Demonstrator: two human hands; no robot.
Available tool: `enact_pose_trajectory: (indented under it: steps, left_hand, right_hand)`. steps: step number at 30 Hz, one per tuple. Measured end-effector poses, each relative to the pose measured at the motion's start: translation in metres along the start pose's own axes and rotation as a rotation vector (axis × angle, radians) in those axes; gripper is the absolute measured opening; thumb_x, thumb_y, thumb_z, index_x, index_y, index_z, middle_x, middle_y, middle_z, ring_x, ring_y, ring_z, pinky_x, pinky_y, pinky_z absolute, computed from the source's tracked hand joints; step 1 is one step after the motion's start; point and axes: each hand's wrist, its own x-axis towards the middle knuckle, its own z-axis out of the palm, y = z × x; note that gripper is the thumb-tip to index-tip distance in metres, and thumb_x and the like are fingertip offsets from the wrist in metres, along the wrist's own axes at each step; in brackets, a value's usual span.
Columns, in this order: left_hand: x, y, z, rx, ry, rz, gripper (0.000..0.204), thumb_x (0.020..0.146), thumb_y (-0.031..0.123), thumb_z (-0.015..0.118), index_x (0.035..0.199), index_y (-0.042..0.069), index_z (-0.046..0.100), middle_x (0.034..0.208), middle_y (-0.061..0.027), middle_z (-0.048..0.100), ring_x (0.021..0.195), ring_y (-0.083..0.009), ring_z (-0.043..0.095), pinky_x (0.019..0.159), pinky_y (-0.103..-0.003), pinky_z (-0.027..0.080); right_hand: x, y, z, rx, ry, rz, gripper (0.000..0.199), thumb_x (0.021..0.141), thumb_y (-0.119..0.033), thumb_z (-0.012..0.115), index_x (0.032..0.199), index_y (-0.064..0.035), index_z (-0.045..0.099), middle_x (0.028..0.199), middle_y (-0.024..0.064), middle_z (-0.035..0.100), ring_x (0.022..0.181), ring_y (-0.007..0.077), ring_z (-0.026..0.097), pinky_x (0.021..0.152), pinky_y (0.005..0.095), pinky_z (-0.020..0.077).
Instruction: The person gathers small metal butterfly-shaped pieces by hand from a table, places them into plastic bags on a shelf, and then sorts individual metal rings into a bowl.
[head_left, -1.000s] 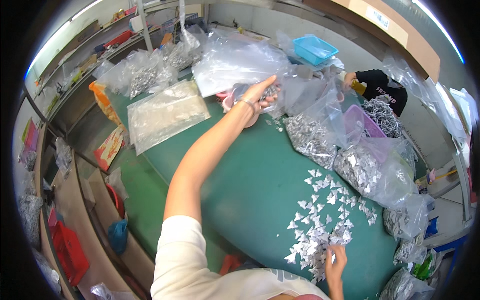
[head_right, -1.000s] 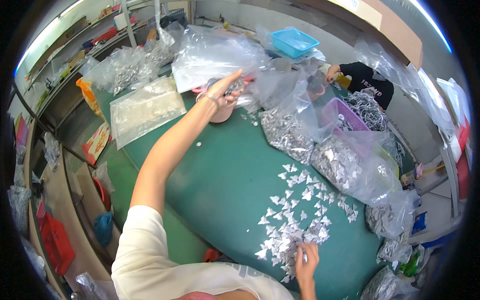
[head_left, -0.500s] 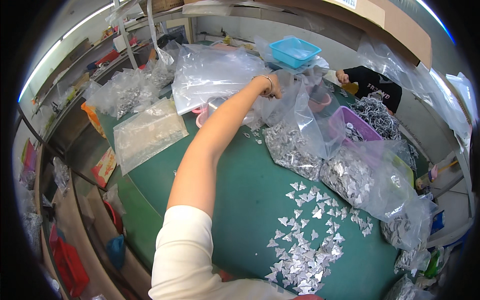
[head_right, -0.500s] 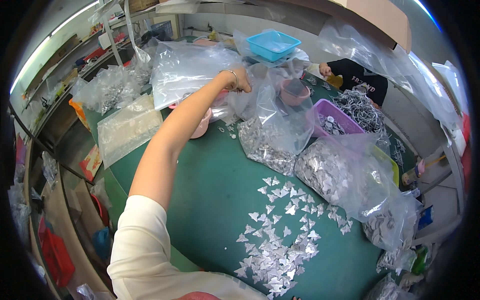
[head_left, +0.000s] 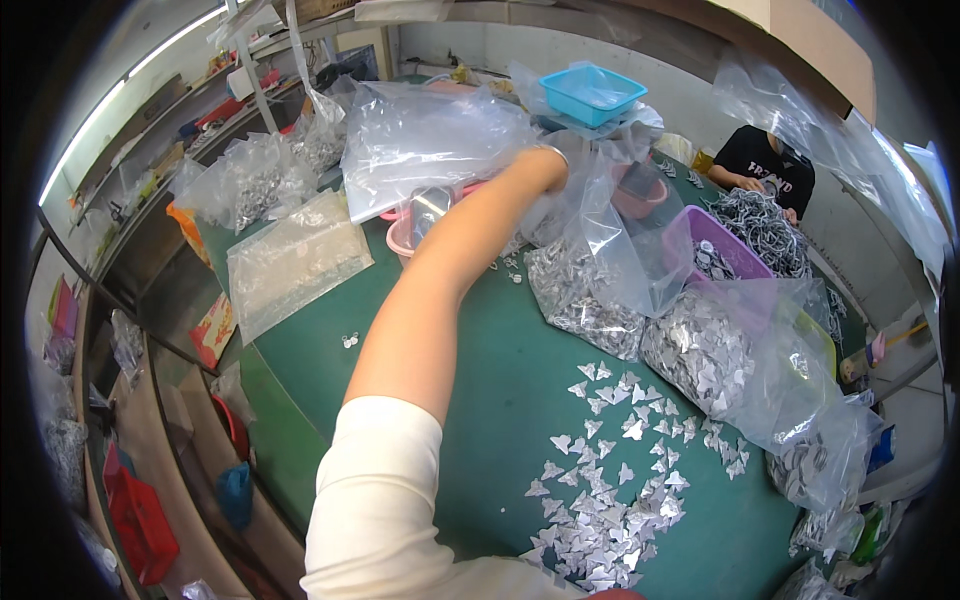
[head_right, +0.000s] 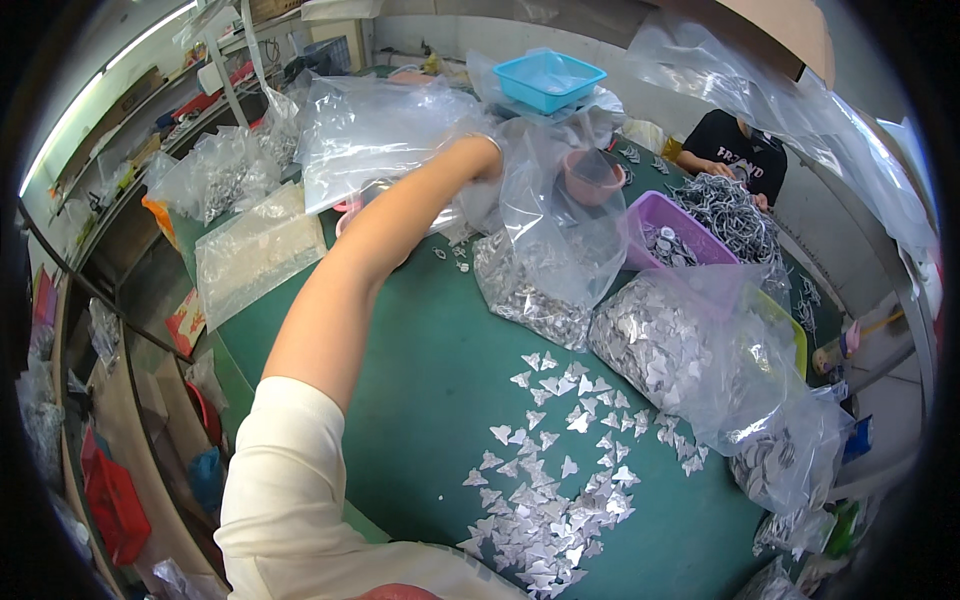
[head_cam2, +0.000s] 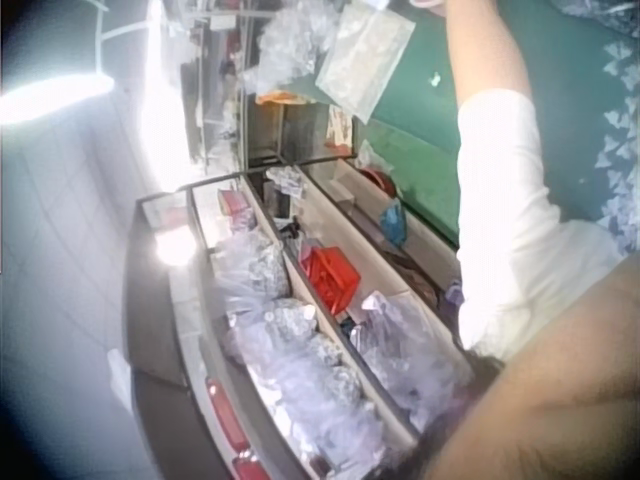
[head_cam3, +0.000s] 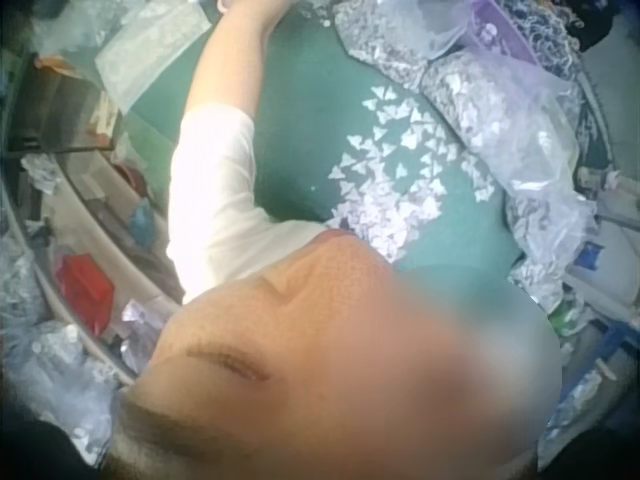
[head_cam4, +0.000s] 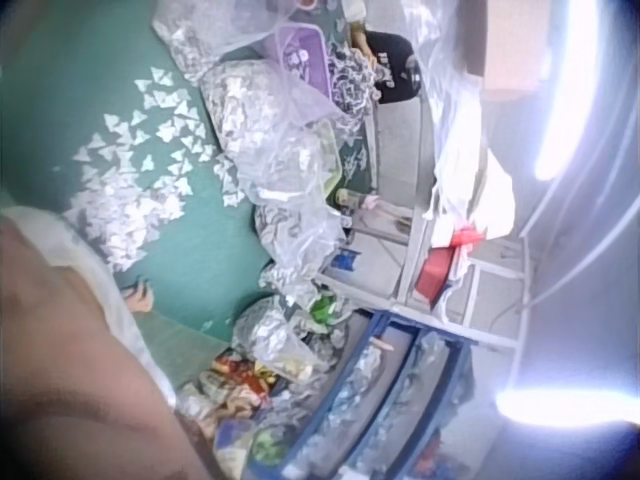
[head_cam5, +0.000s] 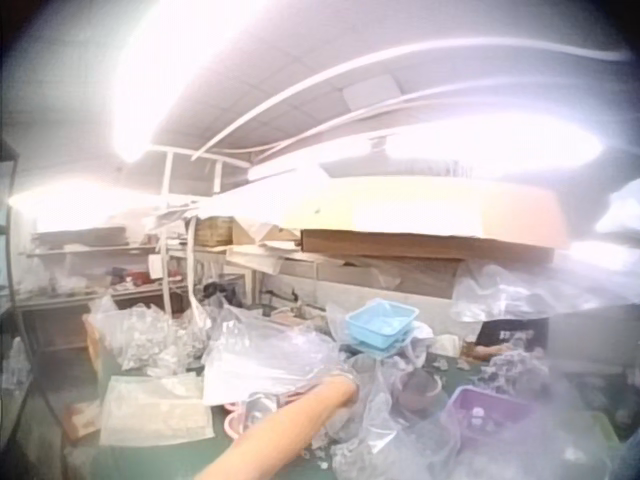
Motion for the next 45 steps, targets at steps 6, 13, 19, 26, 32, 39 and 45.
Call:
enact_pose_trajectory:
  steps: [6,13,19,26,32,39,45]
  left_hand:
    - [0.025,0.009,0.024,-0.387,0.132,-0.326,0.024,0.068,0.014,0.058,0.088,0.004,0.067,0.087,-0.0177,0.064,0.079,-0.0301,0.063,0.067,-0.044,0.048]
    - [0.021,-0.005,0.025,-0.466,0.176,-0.309,0.030,0.077,0.027,0.050,0.084,0.004,0.067,0.082,-0.0187,0.064,0.073,-0.0316,0.063,0.068,-0.045,0.048]
    - [-0.031,0.017,0.024,-0.271,0.606,-0.160,0.041,0.086,0.035,0.040,0.081,0.002,0.065,0.079,-0.0175,0.064,0.075,-0.0331,0.061,0.070,-0.039,0.047]
    - [-0.083,0.104,0.102,-1.266,1.756,-0.534,0.024,0.086,0.018,0.047,0.090,-0.005,0.052,0.076,-0.0208,0.057,0.070,-0.0347,0.054,0.068,-0.040,0.043]
    - [-0.044,0.109,0.239,-0.788,1.214,-0.722,0.030,0.067,-0.002,0.057,0.097,-0.002,0.056,0.102,-0.0145,0.053,0.094,-0.0297,0.049,0.081,-0.037,0.041]
    - [-0.024,0.097,0.250,-0.543,0.978,-0.621,0.024,0.073,0.004,0.056,0.096,0.004,0.063,0.092,-0.0103,0.056,0.092,-0.0281,0.051,0.078,-0.039,0.042]
    - [-0.024,0.100,0.239,-0.504,1.063,-0.532,0.016,0.077,0.010,0.057,0.091,0.004,0.062,0.090,-0.0129,0.053,0.087,-0.0296,0.051,0.074,-0.039,0.042]
  right_hand:
    - [0.009,-0.019,-0.006,-0.086,0.059,0.051,0.028,0.091,-0.023,0.039,0.090,-0.0146,0.065,0.093,0.0070,0.059,0.080,0.0245,0.056,0.072,0.0364,0.0445]
    - [0.009,-0.016,-0.006,-0.083,0.064,0.034,0.029,0.091,-0.023,0.038,0.090,-0.0141,0.066,0.091,0.0069,0.060,0.078,0.0242,0.056,0.070,0.0360,0.0452]
    - [0.018,-0.015,-0.010,-0.011,0.014,0.028,0.030,0.091,-0.027,0.039,0.090,-0.0136,0.066,0.092,0.0078,0.060,0.077,0.0250,0.057,0.070,0.0361,0.0463]
    - [0.015,-0.018,-0.015,-0.017,-0.033,0.052,0.025,0.087,-0.025,0.044,0.094,-0.0130,0.064,0.096,0.0102,0.059,0.082,0.0276,0.056,0.073,0.0375,0.0462]
    - [0.015,-0.017,-0.017,0.011,-0.106,0.069,0.023,0.083,-0.022,0.048,0.098,-0.0125,0.063,0.100,0.0122,0.058,0.085,0.0298,0.056,0.075,0.0387,0.0461]
    - [0.011,-0.016,-0.022,0.012,-0.227,0.127,0.026,0.079,-0.020,0.053,0.102,-0.0119,0.062,0.104,0.0145,0.057,0.090,0.0324,0.055,0.078,0.0401,0.0460]
    - [0.010,-0.016,-0.027,0.002,-0.295,0.151,0.031,0.076,-0.018,0.058,0.106,-0.0114,0.061,0.107,0.0165,0.056,0.093,0.0346,0.055,0.081,0.0413,0.0459]
